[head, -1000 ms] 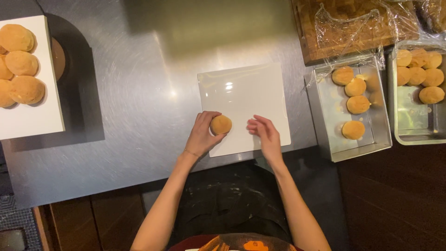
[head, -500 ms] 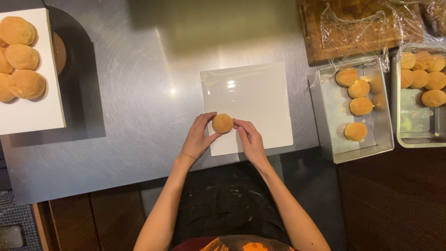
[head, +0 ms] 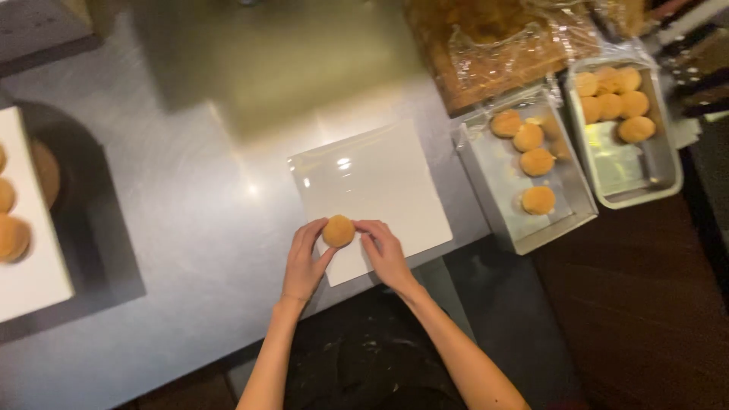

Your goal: Arranging small round buns from trays onto plates in a grid pattern.

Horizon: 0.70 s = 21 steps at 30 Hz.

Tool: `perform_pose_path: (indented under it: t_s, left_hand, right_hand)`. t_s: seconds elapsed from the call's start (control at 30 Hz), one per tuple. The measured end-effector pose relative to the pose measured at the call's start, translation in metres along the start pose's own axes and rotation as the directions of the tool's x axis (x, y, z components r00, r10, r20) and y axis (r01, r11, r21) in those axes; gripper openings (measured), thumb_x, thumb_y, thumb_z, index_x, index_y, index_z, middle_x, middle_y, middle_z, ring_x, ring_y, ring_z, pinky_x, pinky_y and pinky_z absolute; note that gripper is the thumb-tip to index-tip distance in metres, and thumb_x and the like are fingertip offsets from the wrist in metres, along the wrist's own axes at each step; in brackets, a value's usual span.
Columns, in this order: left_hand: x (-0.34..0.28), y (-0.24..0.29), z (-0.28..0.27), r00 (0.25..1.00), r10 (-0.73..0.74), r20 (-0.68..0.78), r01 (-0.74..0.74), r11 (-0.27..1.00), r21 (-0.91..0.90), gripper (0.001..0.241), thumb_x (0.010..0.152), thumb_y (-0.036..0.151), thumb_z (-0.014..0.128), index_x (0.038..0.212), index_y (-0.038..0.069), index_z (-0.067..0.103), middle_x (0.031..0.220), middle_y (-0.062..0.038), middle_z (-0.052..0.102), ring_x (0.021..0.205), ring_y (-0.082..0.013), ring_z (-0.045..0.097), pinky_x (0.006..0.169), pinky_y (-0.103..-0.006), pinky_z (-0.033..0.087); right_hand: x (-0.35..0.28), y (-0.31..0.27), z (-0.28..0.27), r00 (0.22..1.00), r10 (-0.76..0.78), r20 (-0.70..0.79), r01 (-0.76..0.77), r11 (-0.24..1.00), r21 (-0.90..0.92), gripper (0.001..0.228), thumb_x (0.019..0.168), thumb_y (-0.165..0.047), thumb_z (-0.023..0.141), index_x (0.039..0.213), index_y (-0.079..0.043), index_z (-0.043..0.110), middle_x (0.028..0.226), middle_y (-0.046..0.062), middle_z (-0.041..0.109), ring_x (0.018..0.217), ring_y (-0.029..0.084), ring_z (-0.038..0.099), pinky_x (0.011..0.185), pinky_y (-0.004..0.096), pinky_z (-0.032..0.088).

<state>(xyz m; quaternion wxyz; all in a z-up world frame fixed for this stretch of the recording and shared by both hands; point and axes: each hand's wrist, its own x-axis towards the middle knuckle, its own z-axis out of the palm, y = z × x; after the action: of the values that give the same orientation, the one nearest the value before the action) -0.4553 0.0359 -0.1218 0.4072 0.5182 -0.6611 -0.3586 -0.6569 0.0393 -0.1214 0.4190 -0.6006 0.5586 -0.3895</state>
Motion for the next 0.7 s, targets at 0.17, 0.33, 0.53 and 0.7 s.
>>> perform_pose_path:
  t_s: [0.17, 0.33, 0.53, 0.7]
  left_hand:
    - [0.01, 0.05, -0.006, 1.0, 0.008, 0.014, -0.009, 0.994, 0.109, 0.064, 0.078, 0.01, 0.082, 0.136, 0.003, 0.057, 0.141, -0.016, 0.057, 0.127, -0.0358, 0.056, 0.104, -0.0419, 0.05]
    - [0.006, 0.066, 0.0, 0.989, 0.131, 0.07, -0.148, 0.91, 0.386, 0.063, 0.079, 0.021, 0.081, 0.134, 0.0, 0.057, 0.136, -0.016, 0.061, 0.123, -0.0356, 0.058, 0.11, -0.049, 0.043]
    - [-0.005, 0.059, 0.025, 0.988, 0.103, -0.114, -0.037, 0.881, 0.471, 0.046, 0.093, 0.013, 0.071, 0.136, 0.002, 0.059, 0.133, -0.015, 0.065, 0.124, -0.0353, 0.061, 0.115, -0.0476, 0.044]
    - [-0.006, 0.089, 0.06, 0.92, -0.002, -0.391, 0.173, 0.899, 0.403, 0.038, 0.103, 0.008, 0.066, 0.14, 0.002, 0.06, 0.135, -0.016, 0.064, 0.125, -0.034, 0.061, 0.109, -0.0438, 0.049]
  right_hand:
    - [-0.002, -0.052, -0.061, 0.996, -0.087, -0.003, 0.086, 0.99, -0.113, 0.036, 0.101, -0.006, 0.056, 0.137, -0.002, 0.058, 0.132, 0.018, 0.059, 0.117, 0.03, 0.061, 0.097, 0.034, 0.051]
    - [-0.017, -0.002, -0.189, 0.819, -0.035, -0.573, -0.169, 0.939, -0.299, 0.025, 0.103, -0.01, 0.06, 0.128, -0.007, 0.064, 0.113, 0.013, 0.069, 0.104, 0.024, 0.07, 0.092, 0.035, 0.055]
    - [-0.017, 0.062, -0.327, 0.978, -0.096, -0.187, -0.077, 0.665, -0.743, 0.059, 0.078, -0.008, 0.073, 0.133, -0.006, 0.053, 0.128, 0.017, 0.059, 0.121, 0.039, 0.055, 0.098, 0.049, 0.045]
    - [-0.001, 0.118, -0.356, 0.985, -0.087, 0.152, 0.174, 0.573, -0.801, 0.056, 0.082, -0.003, 0.063, 0.137, -0.013, 0.056, 0.133, 0.017, 0.059, 0.123, 0.037, 0.056, 0.1, 0.047, 0.047]
